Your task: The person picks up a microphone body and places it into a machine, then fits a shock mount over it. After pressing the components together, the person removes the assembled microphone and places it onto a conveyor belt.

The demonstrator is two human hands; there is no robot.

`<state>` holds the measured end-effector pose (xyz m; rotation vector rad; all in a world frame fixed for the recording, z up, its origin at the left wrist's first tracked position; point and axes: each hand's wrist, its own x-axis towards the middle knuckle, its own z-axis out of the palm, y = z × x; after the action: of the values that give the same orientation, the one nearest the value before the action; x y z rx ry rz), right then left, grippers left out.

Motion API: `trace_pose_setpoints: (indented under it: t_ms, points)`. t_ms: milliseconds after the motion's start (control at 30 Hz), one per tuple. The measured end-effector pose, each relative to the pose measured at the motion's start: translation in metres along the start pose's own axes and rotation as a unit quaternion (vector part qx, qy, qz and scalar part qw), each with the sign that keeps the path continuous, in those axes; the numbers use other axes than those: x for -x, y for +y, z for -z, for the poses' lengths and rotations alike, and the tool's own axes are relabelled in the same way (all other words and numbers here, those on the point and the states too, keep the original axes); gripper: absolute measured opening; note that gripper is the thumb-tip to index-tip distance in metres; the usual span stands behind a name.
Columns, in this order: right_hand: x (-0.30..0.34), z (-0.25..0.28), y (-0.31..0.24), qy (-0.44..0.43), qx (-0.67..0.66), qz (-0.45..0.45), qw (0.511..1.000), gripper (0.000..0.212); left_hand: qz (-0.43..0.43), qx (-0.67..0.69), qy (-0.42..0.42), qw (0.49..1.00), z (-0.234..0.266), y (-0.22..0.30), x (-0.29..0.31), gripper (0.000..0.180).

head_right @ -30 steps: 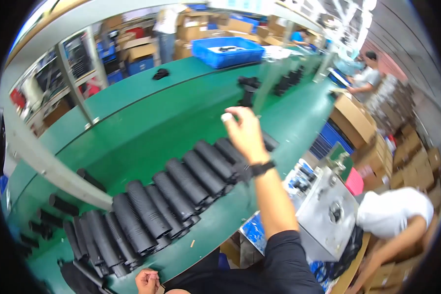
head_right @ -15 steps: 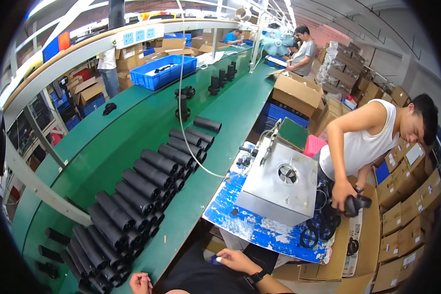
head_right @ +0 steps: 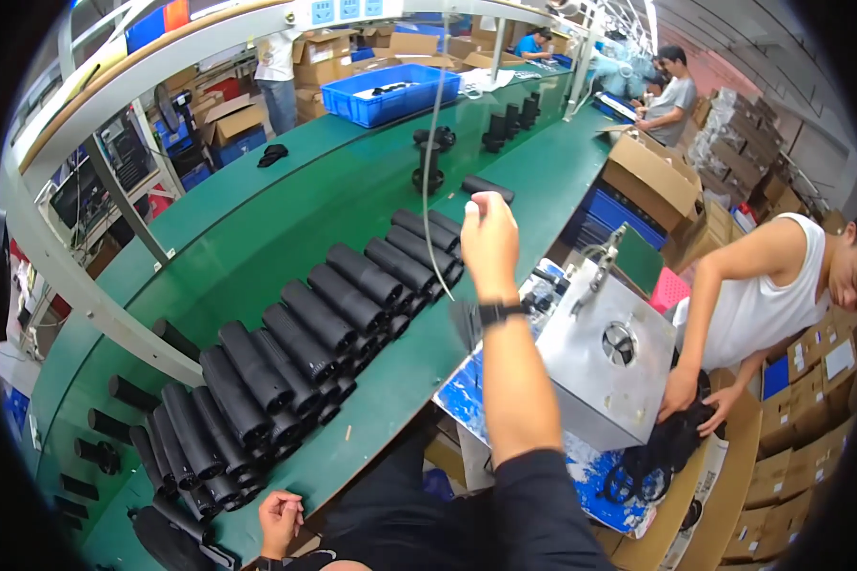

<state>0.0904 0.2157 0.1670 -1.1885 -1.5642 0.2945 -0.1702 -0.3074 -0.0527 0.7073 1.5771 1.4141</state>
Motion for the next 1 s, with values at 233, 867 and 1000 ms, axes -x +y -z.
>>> trace_pose_setpoints:
  t_ms: [233, 867, 1000]
  points:
    - [-0.035, -0.117, 0.142, -0.257, 0.207, 0.000, 0.944, 0.057, 0.007, 0.051, 0.029, 0.998, 0.002, -0.010, 0.001, 0.013]
    - [-0.026, -0.058, 0.122, -0.221, 0.151, -0.096, 0.959, 0.065, -0.012, 0.057, 0.000, 0.998, -0.004, -0.017, -0.006, 0.017]
    - [0.022, 0.003, -0.076, -0.228, -0.381, -0.013, 0.896, 0.073, -0.026, 0.042, 0.018, 0.999, 0.017, -0.034, -0.006, 0.015]
